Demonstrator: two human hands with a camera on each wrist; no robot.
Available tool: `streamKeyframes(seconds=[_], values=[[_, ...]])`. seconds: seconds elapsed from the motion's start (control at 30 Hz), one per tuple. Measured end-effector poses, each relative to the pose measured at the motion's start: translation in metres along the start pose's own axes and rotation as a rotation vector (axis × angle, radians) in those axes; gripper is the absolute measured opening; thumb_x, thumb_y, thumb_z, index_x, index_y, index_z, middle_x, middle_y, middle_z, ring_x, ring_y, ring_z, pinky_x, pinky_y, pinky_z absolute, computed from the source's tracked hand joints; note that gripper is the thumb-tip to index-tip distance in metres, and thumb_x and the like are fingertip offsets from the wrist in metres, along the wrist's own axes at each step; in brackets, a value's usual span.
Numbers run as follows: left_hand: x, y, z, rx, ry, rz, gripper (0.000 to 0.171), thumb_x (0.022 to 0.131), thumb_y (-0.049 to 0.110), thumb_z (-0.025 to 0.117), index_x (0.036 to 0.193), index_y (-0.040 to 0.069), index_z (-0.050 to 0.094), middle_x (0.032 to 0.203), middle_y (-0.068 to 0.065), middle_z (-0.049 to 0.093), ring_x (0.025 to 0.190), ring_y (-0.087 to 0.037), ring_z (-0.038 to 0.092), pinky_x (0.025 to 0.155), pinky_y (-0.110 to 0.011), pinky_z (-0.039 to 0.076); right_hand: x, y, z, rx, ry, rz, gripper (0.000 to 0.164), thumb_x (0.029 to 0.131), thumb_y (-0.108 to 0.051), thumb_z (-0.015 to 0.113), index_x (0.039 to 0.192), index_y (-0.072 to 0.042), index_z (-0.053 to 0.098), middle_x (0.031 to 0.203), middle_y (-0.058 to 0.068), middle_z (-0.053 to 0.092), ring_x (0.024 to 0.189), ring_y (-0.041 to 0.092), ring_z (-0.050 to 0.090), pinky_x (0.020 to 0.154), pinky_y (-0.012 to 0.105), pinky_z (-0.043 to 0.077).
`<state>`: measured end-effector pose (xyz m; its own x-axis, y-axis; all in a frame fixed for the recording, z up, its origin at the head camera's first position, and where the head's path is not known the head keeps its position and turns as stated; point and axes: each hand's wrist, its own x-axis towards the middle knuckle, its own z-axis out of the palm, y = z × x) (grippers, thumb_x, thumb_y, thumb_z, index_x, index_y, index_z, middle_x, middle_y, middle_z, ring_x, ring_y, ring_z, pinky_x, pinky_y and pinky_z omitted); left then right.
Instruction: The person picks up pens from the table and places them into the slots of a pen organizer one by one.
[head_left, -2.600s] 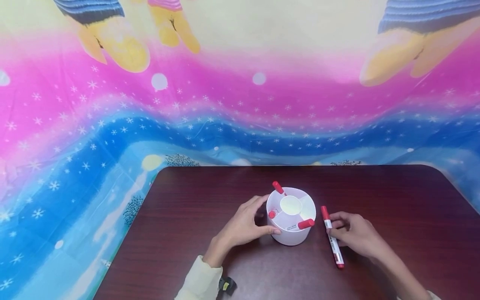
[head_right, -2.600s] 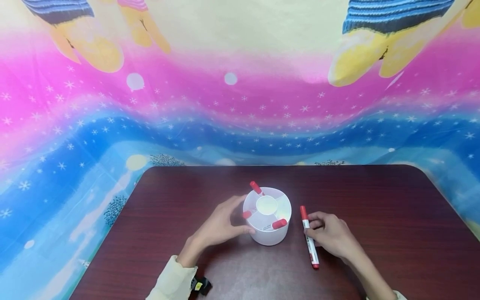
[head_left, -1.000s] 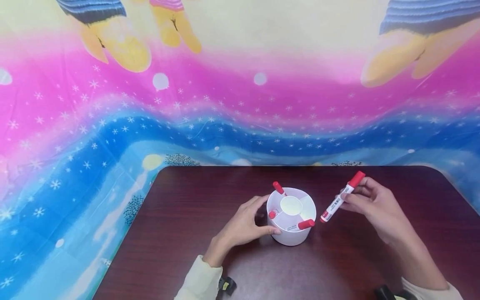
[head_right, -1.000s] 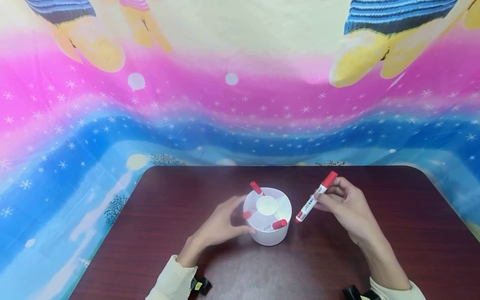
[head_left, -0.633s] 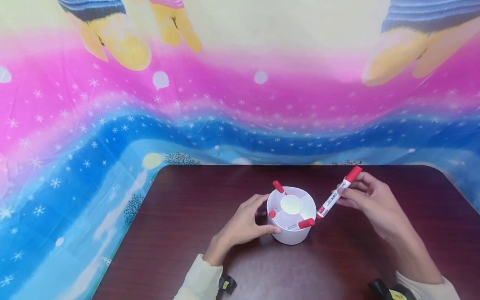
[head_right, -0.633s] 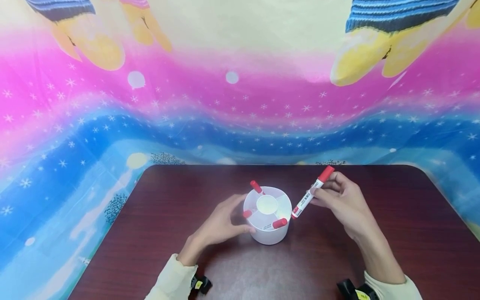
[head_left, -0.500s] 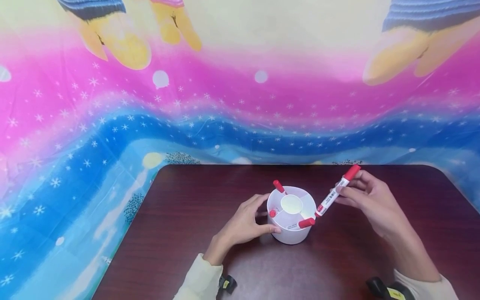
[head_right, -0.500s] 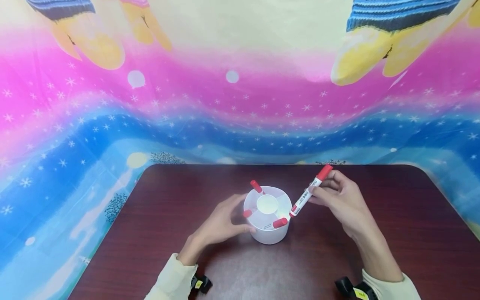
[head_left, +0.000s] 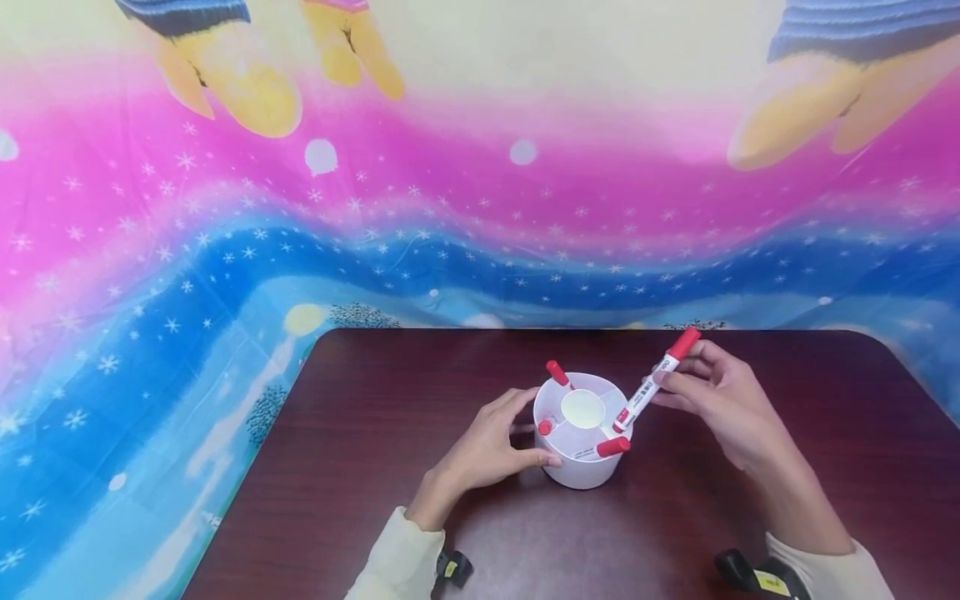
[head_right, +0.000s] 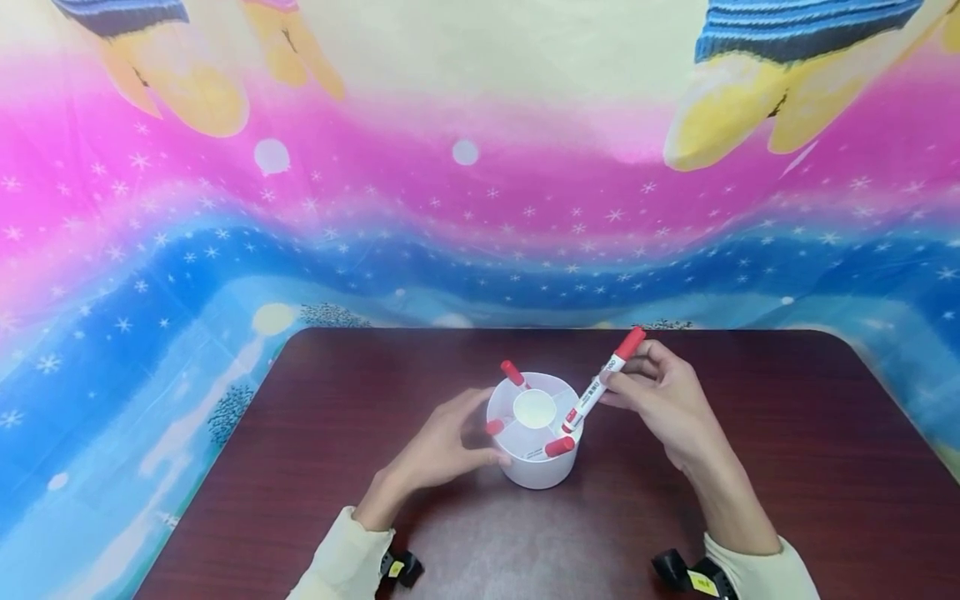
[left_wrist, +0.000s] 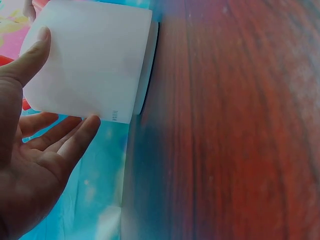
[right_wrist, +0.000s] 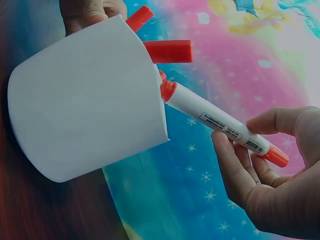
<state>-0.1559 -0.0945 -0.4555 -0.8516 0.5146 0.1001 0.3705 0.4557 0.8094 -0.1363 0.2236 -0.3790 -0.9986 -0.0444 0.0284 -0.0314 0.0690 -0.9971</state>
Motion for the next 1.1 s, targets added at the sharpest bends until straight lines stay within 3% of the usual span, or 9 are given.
streamKeyframes(seconds=[0.43,1.1], values=[[0.0,-0.002,0.001,0.034,0.012,0.007,0.095,0.082,0.046,0.094,0.162,0.027,0.047,0.141,0.004,0.063,0.126,-0.013,0.068,0.104,-0.027,0.06,-0.001,0.003,0.011,-0.058,-0.002,0.012,0.029,0.103,-0.004,0.068,0.127,-0.005,0.051,0.098,-0.007,0.068,0.089,0.01,0.077,0.082,0.028,0.067],[0.0,0.001,0.0,-0.012,0.006,0.008,0.095,0.081,0.04,0.096,0.161,0.025,0.048,0.141,0.004,0.063,0.124,-0.013,0.07,0.104,-0.023,0.058,0.0,0.006,0.014,-0.088,-0.013,0.046,0.039,0.104,-0.013,0.072,0.131,0.002,0.049,0.107,0.006,0.068,0.092,0.011,0.078,0.085,0.032,0.067]])
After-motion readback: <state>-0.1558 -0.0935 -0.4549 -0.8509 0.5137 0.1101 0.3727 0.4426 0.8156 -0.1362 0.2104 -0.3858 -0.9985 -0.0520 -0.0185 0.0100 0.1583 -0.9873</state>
